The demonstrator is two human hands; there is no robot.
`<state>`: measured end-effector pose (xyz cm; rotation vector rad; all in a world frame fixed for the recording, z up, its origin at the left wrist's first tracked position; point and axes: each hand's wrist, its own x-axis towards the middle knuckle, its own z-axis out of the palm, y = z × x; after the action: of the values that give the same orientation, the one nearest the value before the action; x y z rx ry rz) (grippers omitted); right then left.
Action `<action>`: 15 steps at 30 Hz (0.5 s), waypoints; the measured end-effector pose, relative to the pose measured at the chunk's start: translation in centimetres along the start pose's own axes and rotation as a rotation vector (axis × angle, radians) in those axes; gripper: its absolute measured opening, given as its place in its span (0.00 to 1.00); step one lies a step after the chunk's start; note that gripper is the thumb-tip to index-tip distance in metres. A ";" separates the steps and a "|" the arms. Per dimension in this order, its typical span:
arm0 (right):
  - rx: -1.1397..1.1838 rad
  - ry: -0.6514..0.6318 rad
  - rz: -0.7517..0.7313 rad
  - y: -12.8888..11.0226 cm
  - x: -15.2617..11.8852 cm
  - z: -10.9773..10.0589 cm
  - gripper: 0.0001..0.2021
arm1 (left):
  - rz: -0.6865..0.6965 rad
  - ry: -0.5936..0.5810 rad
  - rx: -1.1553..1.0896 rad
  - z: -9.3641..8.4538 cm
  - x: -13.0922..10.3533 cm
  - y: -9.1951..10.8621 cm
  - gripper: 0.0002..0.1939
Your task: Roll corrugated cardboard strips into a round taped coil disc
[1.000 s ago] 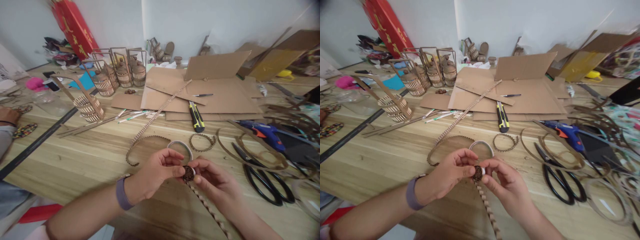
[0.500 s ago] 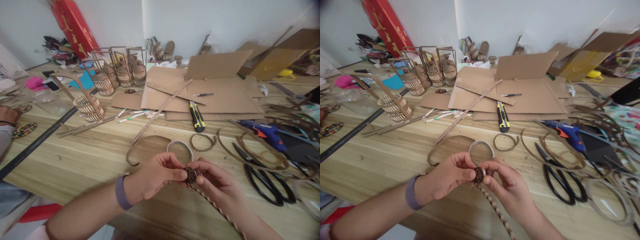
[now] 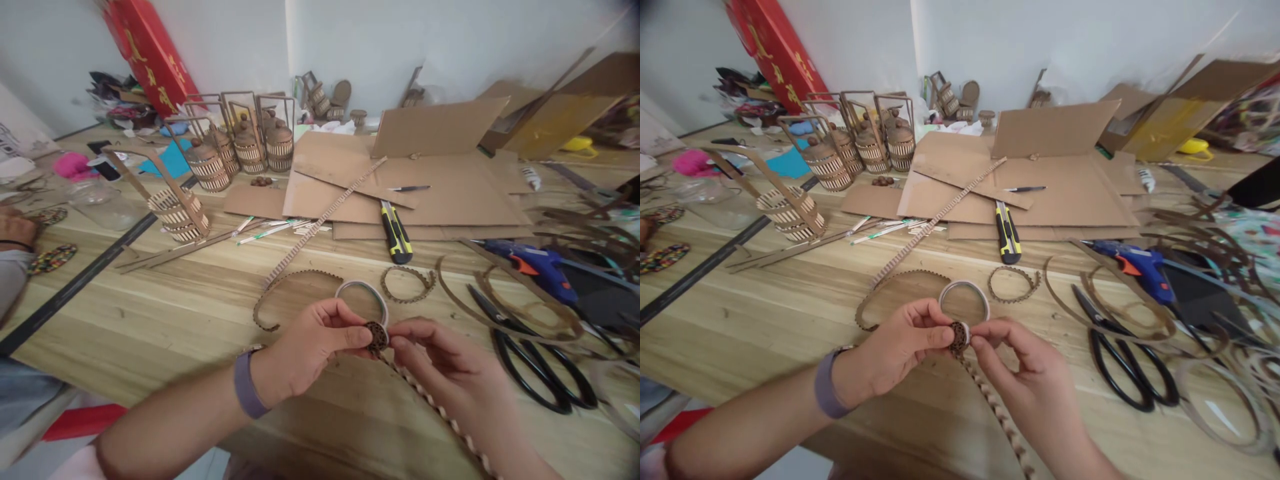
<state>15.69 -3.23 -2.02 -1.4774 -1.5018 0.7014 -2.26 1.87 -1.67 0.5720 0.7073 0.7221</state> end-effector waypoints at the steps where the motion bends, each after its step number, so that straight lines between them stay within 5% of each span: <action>1: -0.035 -0.007 -0.009 0.0 0.0 -0.1 0.08 | 0.012 0.004 0.014 0.0 0.0 -0.1 0.21; 7: -0.149 -0.124 -0.017 -0.1 0.3 -0.7 0.08 | 0.055 0.028 0.090 -0.2 0.1 -0.3 0.20; 15: -0.119 -0.110 0.084 -1.0 0.0 -0.6 0.07 | 0.049 0.062 0.145 0.1 -0.1 -0.1 0.20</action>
<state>15.71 -3.51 -0.87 -1.6218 -1.5958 0.7653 -2.21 1.72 -1.68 0.7038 0.8097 0.7402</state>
